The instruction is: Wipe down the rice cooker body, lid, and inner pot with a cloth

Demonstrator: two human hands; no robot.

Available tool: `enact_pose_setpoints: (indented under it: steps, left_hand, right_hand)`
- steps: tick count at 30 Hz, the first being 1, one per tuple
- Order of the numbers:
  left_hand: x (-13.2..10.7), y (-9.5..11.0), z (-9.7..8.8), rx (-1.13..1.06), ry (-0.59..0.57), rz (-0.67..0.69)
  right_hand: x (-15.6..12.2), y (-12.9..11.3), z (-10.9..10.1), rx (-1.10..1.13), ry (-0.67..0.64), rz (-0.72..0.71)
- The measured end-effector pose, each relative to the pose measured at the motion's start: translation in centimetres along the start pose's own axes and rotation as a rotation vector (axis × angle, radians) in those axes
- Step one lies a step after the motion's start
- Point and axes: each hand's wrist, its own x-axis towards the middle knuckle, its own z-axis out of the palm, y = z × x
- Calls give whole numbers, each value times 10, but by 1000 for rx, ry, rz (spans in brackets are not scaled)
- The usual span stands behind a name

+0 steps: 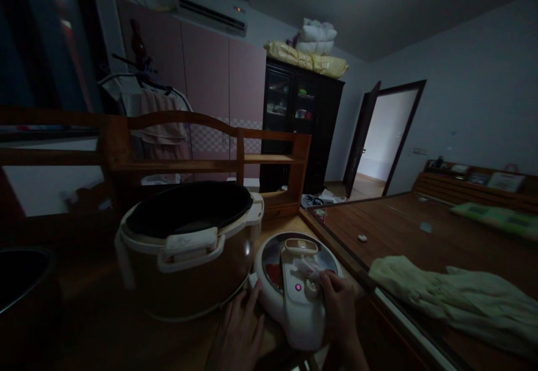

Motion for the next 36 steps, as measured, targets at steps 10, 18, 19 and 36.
enact_pose_setpoints:
  steps: [10, 18, 19, 36]
  left_hand:
    - [-1, 7, -4, 67, 88, 52]
    - [-4, 21, -17, 97, 85, 45]
    - [-4, 20, -16, 108, 78, 42]
    - [-2, 7, -1, 201, 81, 75]
  right_hand:
    - [0, 17, -24, 55, 128, 61]
    - [37, -31, -35, -7, -14, -207]
    - [39, -38, -29, -30, -114, -252]
    - [26, -21, -21, -186, -405, -167]
